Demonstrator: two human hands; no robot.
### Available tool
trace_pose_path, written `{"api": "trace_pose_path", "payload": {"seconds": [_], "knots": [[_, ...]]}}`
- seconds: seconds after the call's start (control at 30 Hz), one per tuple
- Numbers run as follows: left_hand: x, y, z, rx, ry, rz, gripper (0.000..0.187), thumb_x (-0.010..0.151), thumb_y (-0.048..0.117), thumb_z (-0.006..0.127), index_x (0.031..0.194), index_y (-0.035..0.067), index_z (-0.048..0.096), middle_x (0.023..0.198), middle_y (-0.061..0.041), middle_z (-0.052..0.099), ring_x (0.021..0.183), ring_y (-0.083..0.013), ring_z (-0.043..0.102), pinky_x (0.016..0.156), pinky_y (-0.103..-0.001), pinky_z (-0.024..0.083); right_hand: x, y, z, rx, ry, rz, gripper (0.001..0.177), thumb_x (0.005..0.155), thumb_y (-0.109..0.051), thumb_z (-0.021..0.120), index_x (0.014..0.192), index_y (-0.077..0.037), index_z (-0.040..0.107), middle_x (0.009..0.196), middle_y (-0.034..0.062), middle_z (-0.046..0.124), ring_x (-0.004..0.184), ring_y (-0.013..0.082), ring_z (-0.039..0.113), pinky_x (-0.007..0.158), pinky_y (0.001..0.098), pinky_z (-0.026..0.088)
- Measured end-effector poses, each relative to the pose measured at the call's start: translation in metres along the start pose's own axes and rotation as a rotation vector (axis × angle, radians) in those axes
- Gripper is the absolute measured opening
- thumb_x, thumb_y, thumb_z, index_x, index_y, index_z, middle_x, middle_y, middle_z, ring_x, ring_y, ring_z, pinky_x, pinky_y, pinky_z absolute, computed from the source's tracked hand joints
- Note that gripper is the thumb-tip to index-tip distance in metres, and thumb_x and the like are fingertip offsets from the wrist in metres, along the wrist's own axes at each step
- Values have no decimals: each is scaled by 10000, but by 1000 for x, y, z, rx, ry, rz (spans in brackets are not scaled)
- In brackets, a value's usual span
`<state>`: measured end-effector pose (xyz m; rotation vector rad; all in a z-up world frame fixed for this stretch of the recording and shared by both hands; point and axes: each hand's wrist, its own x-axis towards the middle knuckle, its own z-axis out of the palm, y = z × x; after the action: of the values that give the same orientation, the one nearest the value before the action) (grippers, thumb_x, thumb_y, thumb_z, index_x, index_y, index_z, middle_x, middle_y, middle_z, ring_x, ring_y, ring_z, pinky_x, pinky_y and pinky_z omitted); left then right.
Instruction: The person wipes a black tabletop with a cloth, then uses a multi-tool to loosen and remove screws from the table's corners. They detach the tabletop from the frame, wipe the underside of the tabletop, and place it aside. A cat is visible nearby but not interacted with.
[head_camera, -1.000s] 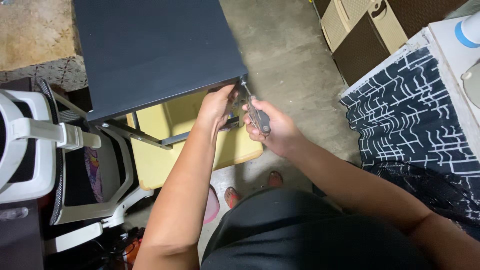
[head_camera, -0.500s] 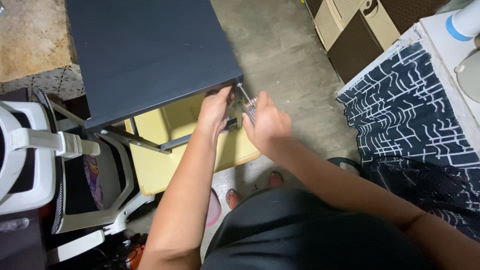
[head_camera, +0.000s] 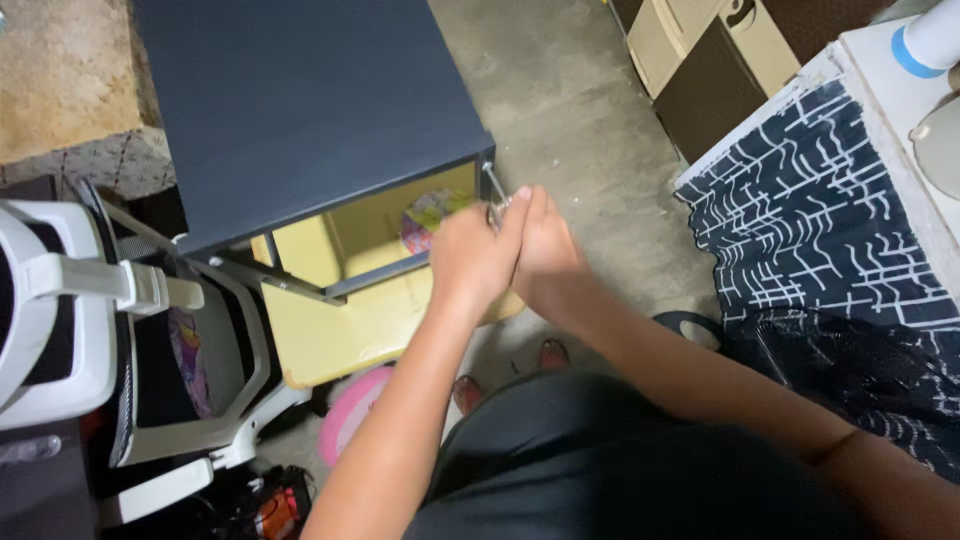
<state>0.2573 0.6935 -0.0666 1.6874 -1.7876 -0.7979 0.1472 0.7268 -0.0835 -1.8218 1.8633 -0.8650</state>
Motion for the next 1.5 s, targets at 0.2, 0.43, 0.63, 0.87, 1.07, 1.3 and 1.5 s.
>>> {"api": "trace_pose_path", "payload": {"seconds": [0.2, 0.43, 0.63, 0.87, 1.07, 1.3, 1.5], "knots": [[28, -10, -7, -11, -150, 127, 568, 914, 510, 589, 669, 12, 710, 645, -232, 653, 642, -384, 632, 660, -445, 509, 1, 4, -8, 203, 25, -114, 513, 790, -84, 691, 1230, 49, 463, 1048, 256, 620, 933, 418, 608, 786, 481, 504], [31, -40, 13, -523, -286, 52, 439, 918, 413, 652, 673, 51, 697, 554, -3, 603, 510, -63, 515, 507, -245, 414, -11, 24, -24, 1399, -446, 458, 476, 931, -362, 431, 1188, 26, 529, 978, 117, 574, 868, 195, 563, 786, 317, 505], [34, -39, 9, -599, -342, 64, 443, 928, 429, 627, 718, 48, 708, 603, -29, 642, 547, -85, 557, 536, -260, 445, -12, 37, -9, 2190, -845, 552, 495, 1088, -364, 335, 1239, 84, 480, 902, 73, 524, 762, 119, 497, 676, 215, 449], [19, -11, -7, -109, -193, 1, 698, 863, 674, 498, 665, 45, 727, 640, -164, 681, 638, -279, 652, 687, -383, 511, -18, 28, -9, 1757, -462, 641, 380, 999, -419, 433, 1062, -60, 540, 769, 55, 537, 646, 118, 461, 579, 231, 404], [25, -18, -2, -239, -286, -40, 592, 852, 561, 631, 634, 13, 677, 626, -128, 660, 618, -219, 612, 628, -349, 508, -22, 3, -11, 401, 139, 172, 336, 872, -294, 733, 862, -16, 544, 687, 45, 592, 607, 117, 531, 537, 305, 471], [38, -68, 32, -1133, -592, -116, 352, 1046, 329, 668, 995, -19, 679, 811, -8, 549, 712, -95, 525, 711, -254, 486, -26, -4, -20, 763, 13, 108, 457, 878, -399, 636, 988, 31, 524, 798, 117, 692, 651, 196, 684, 575, 319, 551], [29, -77, 32, -1515, -789, -297, 295, 940, 328, 563, 1060, 61, 595, 865, -55, 695, 769, -165, 655, 745, -324, 536, -11, 23, -21, 1683, -581, 815, 615, 979, -467, 298, 1183, 57, 549, 1038, 151, 664, 868, 228, 694, 794, 319, 593]]}}
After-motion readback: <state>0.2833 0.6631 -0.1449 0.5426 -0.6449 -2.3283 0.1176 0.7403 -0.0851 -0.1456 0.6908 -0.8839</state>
